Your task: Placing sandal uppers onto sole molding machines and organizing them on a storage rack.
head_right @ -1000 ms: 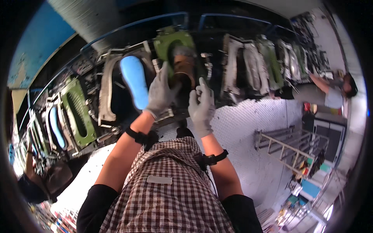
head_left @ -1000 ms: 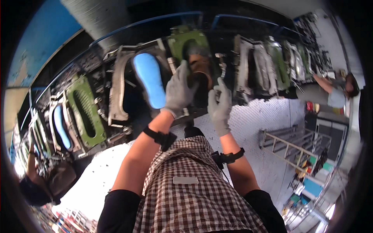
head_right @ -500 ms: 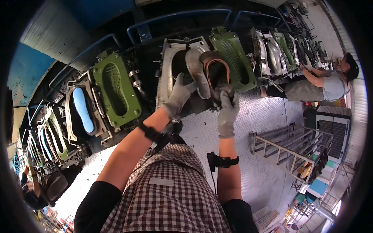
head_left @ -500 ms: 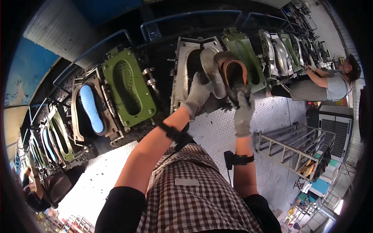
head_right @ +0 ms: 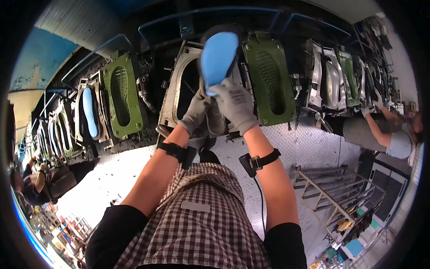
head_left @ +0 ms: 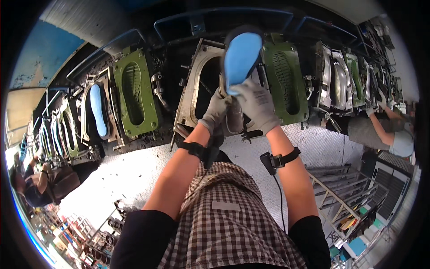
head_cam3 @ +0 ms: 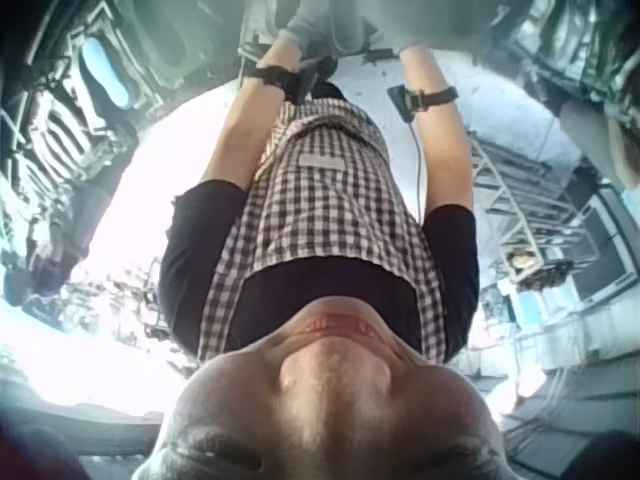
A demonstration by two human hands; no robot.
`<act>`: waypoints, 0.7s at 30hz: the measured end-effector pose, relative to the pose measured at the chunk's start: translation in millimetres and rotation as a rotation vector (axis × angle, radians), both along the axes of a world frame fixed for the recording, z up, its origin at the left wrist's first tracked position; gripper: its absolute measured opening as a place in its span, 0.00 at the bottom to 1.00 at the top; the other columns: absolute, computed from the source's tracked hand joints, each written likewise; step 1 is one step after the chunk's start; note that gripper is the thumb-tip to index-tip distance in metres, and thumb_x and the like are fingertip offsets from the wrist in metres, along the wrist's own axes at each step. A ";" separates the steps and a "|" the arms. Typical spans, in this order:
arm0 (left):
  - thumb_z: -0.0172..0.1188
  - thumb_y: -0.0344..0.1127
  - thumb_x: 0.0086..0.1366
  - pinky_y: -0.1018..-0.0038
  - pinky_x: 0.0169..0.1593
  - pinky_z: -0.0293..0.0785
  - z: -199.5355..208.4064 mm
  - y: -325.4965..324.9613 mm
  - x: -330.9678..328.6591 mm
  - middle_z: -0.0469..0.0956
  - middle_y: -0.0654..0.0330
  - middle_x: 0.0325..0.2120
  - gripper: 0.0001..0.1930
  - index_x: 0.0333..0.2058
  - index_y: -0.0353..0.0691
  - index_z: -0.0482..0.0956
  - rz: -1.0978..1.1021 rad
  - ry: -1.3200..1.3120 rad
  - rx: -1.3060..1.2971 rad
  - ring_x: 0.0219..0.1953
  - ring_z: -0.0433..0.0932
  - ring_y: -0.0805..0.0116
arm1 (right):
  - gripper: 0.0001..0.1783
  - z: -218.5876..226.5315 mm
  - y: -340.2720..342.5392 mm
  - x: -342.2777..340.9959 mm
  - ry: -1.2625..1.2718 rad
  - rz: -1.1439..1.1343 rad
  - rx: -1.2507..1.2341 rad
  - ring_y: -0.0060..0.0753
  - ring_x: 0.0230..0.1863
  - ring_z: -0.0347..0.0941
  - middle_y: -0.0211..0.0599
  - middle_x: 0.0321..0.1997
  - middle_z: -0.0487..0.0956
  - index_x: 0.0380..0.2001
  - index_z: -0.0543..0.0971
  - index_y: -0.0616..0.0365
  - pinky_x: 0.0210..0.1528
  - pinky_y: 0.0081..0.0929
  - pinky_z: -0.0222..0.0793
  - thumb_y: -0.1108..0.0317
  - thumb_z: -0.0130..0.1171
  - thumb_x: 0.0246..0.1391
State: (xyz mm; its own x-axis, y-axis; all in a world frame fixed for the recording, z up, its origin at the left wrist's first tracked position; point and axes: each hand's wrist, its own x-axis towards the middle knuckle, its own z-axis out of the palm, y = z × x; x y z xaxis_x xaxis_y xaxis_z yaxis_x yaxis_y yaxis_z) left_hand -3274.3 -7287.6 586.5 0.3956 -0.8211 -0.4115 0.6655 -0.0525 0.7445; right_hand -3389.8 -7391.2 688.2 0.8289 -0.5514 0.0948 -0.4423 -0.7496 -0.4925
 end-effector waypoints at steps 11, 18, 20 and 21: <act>0.70 0.25 0.61 0.71 0.52 0.80 0.9 13.1 -5.0 0.81 0.60 0.47 0.25 0.56 0.35 0.74 0.064 0.087 0.071 0.47 0.81 0.68 | 0.18 -7.1 -24.4 25.3 -0.205 -0.164 -0.044 0.47 0.40 0.79 0.38 0.40 0.79 0.48 0.84 0.47 0.44 0.39 0.75 0.74 0.62 0.55; 0.70 0.28 0.63 0.71 0.55 0.79 22.6 23.5 -6.5 0.80 0.60 0.50 0.29 0.62 0.36 0.70 -0.125 0.099 0.083 0.49 0.81 0.68 | 0.14 13.1 -9.7 -6.0 0.011 0.201 -0.011 0.46 0.37 0.79 0.38 0.36 0.76 0.44 0.83 0.48 0.41 0.42 0.77 0.71 0.63 0.52; 0.70 0.31 0.64 0.71 0.53 0.80 12.7 47.0 -15.3 0.80 0.59 0.49 0.31 0.63 0.36 0.69 -0.195 -0.001 0.156 0.47 0.81 0.69 | 0.13 15.8 -1.2 -4.2 0.010 0.205 0.011 0.46 0.36 0.79 0.39 0.35 0.76 0.42 0.83 0.48 0.39 0.41 0.77 0.71 0.62 0.52; 0.70 0.33 0.65 0.70 0.55 0.79 12.6 64.6 -17.7 0.79 0.58 0.51 0.32 0.64 0.36 0.67 -0.566 -0.161 0.126 0.49 0.80 0.67 | 0.11 9.4 9.6 -10.3 0.022 0.230 -0.048 0.45 0.34 0.79 0.39 0.33 0.76 0.40 0.83 0.48 0.36 0.40 0.76 0.71 0.62 0.52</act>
State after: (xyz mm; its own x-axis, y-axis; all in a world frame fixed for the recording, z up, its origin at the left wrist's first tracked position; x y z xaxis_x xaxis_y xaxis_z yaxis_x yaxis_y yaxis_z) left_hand -3291.9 -7223.0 599.0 -0.0233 -0.8711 -0.4905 0.3879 -0.4601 0.7987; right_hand -3400.1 -7381.6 697.6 0.9345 -0.3427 0.0968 -0.2670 -0.8542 -0.4462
